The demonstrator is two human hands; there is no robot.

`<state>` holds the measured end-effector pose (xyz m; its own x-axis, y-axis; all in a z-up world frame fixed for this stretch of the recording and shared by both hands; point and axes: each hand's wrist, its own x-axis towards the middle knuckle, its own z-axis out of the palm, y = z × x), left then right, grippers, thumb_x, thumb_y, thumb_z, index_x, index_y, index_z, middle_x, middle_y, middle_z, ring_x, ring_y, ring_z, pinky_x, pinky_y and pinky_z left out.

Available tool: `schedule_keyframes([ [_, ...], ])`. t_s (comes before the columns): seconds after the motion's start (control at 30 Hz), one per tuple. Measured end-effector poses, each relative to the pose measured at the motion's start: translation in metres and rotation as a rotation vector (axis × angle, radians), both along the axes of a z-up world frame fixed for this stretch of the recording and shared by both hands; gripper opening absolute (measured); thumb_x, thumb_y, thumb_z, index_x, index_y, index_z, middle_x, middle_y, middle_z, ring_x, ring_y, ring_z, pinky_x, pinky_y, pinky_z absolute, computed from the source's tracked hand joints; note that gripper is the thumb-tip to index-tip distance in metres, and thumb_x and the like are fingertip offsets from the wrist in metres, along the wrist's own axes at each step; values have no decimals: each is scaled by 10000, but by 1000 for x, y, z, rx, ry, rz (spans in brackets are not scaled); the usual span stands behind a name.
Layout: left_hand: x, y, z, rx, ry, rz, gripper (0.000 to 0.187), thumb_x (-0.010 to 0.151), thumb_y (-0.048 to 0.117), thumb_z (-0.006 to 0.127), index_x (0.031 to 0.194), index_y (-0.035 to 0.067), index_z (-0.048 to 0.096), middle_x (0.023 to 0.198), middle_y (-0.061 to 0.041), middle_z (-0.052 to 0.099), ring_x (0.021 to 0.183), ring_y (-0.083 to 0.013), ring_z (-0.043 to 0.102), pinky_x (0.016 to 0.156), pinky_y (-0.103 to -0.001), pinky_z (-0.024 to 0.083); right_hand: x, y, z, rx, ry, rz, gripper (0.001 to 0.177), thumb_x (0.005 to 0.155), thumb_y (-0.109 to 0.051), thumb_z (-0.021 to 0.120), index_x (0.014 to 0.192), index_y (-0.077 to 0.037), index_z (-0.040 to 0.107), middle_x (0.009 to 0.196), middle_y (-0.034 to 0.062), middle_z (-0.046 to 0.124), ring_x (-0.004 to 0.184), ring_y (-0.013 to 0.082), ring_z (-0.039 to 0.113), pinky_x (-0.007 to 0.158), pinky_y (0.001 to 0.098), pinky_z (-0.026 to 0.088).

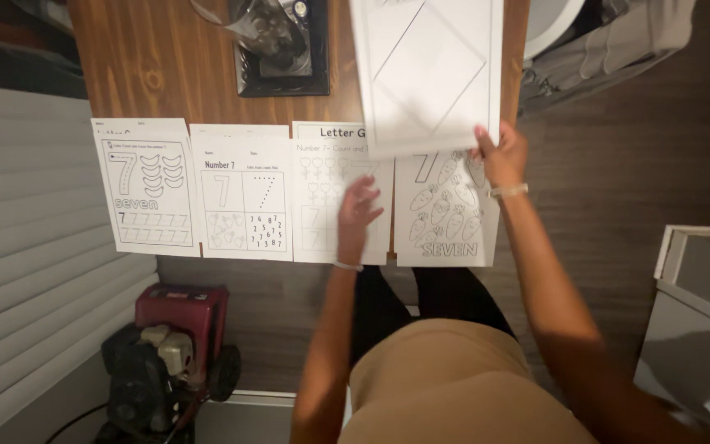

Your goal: The person sorts and arranges printed worksheets on a wooden table. They pick up sheets, flip through them, and place them in neat piles by theme, including letters, numbers, and shapes.

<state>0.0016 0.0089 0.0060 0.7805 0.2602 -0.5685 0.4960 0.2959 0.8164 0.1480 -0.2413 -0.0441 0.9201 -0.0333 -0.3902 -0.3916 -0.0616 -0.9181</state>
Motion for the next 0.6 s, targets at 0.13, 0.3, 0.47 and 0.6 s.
schedule_keyframes([
  [0.13,-2,36,24,-351,-26,-22,619,953,464,606,1413,65,494,1295,-133,656,1081,-260,732,878,-372,637,-64,-2,32,37,-4,83,171,1035,-131,680,1070,33,651,795,44,676,621,92,603,563,229,480],
  [0.3,-22,51,29,-275,110,-264,538,972,378,639,1277,-65,622,1083,-181,740,799,-301,754,639,-334,621,-126,18,50,75,-69,87,146,1061,-113,651,1096,24,615,839,48,658,667,89,605,614,230,502],
  [0.47,-64,79,8,-244,0,-373,500,998,292,659,1138,-186,618,1061,-252,740,852,-288,800,603,-310,657,-178,55,70,-34,-63,150,156,1050,-88,637,1137,40,614,848,63,668,677,97,627,606,243,515],
  [0.6,-92,99,-9,-114,-31,-372,479,986,280,634,1153,-168,603,1046,-245,726,817,-279,789,616,-288,662,-214,94,88,-77,-122,22,554,968,-42,607,1493,-28,432,1064,-4,684,664,71,629,592,227,524],
])
